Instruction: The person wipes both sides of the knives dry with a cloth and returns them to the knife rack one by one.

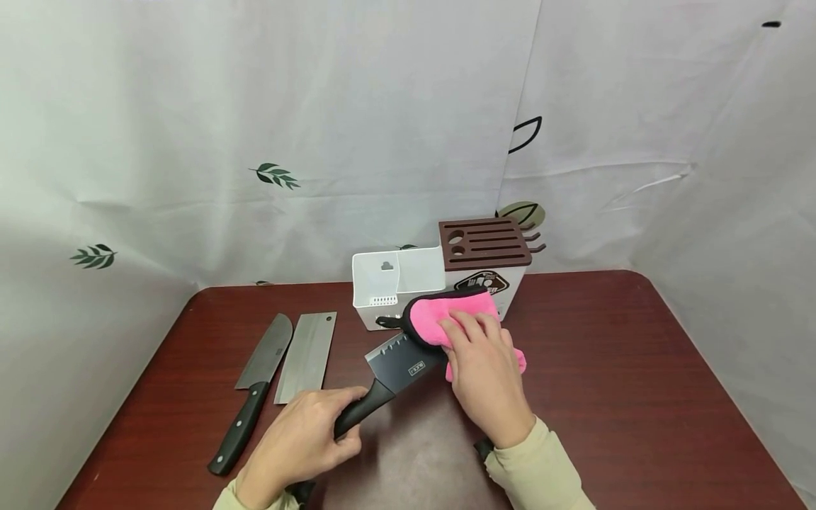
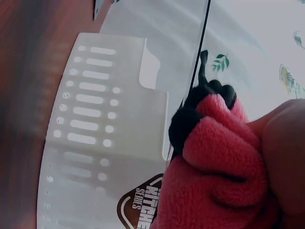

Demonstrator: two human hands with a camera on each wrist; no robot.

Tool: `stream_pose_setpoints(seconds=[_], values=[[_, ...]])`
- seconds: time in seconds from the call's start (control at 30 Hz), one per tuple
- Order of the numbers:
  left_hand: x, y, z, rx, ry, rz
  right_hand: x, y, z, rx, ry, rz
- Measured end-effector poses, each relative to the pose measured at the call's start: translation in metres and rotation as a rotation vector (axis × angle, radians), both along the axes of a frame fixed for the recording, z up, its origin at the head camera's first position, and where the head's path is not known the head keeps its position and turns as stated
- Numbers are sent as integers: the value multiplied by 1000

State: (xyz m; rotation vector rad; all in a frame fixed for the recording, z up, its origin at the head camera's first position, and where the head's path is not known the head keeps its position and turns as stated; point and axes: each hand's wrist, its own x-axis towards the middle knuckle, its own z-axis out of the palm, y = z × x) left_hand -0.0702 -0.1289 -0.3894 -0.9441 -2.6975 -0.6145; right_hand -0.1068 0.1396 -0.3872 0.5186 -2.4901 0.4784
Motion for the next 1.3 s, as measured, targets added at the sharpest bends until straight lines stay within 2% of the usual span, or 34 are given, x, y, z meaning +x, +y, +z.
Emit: stream_pose_setpoints(seconds=[0.3, 0.47, 0.67, 0.8, 1.07, 1.3], values=[[-2, 1, -1, -4, 3, 3, 0, -7, -3, 43, 30, 104], [-2, 2, -2, 1, 23, -2, 1, -13, -4, 36, 26, 151], [-2, 3, -3, 7, 16, 2, 4, -20, -4, 26, 31, 225], [-3, 4, -3, -1, 22, 6, 7, -23, -5, 21, 7, 266], [-2, 2, -1, -16, -13, 23, 8, -23, -5, 30, 0, 371], [-2, 0, 2, 11, -46, 24, 8, -17, -2, 25, 2, 443]])
